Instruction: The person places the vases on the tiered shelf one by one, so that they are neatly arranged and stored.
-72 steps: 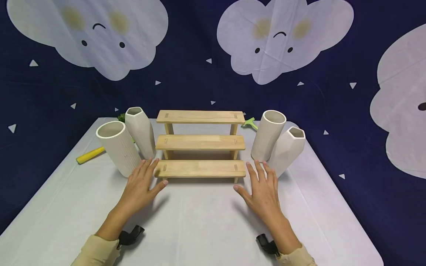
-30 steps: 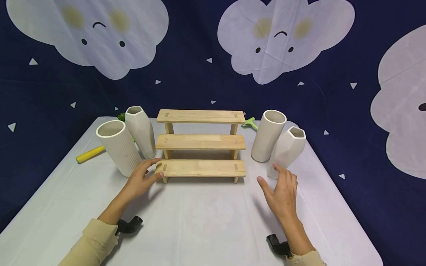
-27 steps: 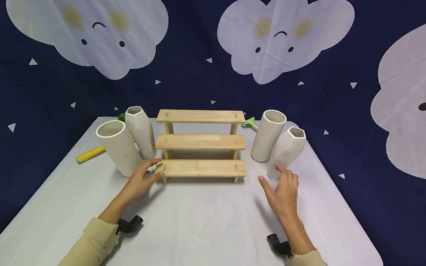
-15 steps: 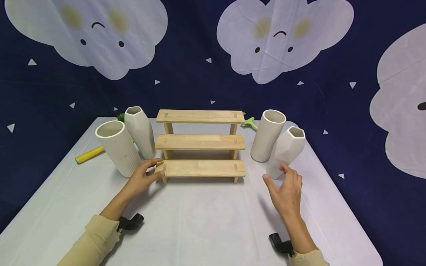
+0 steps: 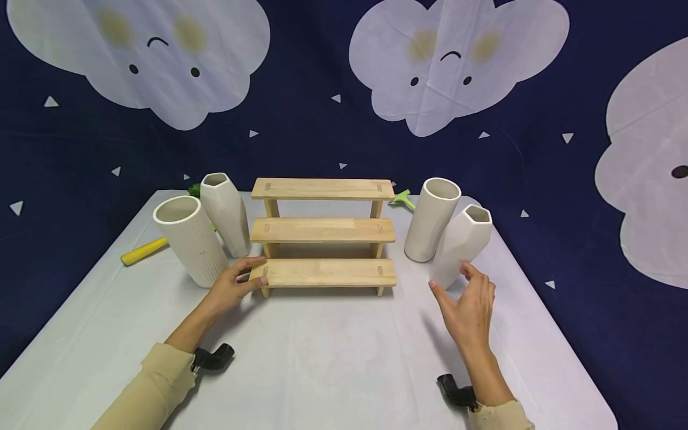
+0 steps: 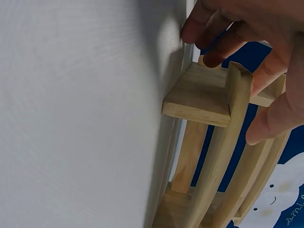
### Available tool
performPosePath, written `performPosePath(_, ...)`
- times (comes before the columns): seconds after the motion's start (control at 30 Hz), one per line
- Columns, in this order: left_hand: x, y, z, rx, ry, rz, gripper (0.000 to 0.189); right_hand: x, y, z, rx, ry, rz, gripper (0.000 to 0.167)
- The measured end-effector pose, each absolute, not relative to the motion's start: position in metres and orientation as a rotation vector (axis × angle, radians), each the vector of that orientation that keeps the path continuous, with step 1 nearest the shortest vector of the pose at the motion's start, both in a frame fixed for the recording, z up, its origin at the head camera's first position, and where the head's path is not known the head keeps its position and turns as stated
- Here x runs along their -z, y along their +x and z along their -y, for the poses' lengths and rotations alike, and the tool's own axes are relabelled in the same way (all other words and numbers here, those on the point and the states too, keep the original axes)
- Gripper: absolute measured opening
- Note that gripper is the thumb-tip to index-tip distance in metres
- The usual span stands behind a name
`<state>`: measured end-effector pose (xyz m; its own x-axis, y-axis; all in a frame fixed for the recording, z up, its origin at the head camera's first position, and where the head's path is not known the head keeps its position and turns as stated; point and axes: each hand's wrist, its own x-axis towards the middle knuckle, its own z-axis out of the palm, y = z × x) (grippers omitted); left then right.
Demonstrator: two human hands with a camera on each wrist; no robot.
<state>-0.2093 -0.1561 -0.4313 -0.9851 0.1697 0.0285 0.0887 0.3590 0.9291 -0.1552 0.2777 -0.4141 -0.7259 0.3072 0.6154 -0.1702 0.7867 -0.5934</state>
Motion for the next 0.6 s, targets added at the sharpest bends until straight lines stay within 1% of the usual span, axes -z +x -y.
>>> performPosePath(0.3, 0.4360, -0.2150, 0.1577, -1.740, 0.297, -2.479, 0.054, 0.4138, -0.1572, -0.2810, -0.900, -0.190, 2.223, 0.066)
performPosePath(0.6, 0.4387, -0.2169, 0.1563, -1.717, 0.250, -2.459, 0.054, 0.4130, -0.1625, -0.2835, -1.005, -0.313, 2.227, 0.071)
